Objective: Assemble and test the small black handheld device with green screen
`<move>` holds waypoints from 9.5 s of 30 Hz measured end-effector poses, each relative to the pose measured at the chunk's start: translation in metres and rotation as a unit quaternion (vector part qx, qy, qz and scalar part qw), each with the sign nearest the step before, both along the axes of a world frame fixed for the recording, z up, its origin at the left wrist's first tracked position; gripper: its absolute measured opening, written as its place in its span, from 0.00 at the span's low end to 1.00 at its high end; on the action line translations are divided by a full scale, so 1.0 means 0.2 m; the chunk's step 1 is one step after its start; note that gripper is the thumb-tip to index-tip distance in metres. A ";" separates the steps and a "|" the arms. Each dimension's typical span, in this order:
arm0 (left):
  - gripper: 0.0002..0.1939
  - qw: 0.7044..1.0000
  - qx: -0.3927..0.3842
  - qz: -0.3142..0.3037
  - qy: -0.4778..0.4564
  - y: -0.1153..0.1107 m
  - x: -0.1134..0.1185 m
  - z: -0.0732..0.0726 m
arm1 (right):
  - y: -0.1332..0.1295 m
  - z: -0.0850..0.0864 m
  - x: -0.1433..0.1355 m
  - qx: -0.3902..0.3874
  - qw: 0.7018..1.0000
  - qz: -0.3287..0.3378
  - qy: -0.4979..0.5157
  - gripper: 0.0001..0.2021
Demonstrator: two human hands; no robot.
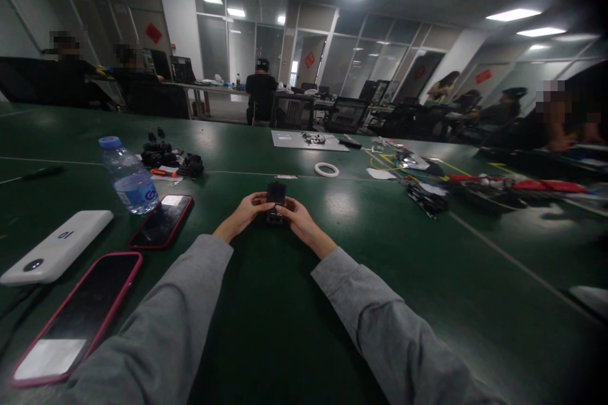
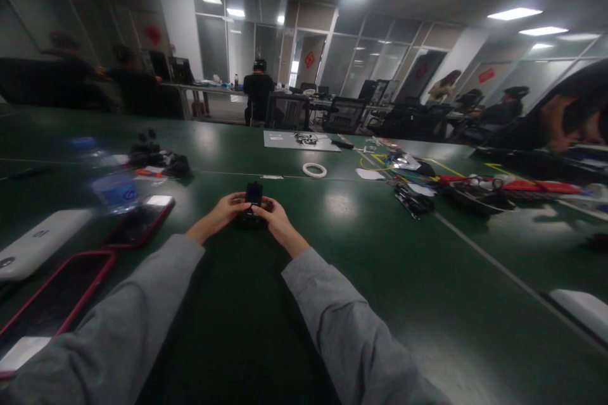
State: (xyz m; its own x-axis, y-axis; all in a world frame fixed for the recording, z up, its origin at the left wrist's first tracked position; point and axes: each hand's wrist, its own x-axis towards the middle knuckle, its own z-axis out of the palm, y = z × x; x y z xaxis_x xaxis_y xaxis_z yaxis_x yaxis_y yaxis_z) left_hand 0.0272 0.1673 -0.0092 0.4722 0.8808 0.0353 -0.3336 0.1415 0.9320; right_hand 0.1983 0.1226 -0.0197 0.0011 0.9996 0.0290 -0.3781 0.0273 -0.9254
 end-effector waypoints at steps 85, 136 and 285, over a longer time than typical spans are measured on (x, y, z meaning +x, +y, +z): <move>0.33 0.999 0.025 0.013 0.026 -0.01 0.00 -0.02 | -0.02 -0.04 -0.02 0.040 0.994 -0.044 -0.095 0.30; 0.31 0.999 -0.043 -0.007 -0.028 0.03 -0.01 -0.01 | 0.02 0.02 0.04 0.002 0.998 0.055 0.040 0.28; 0.31 0.997 -0.071 -0.004 -0.008 0.08 -0.01 -0.01 | 0.04 0.02 0.02 -0.015 0.999 0.022 -0.023 0.26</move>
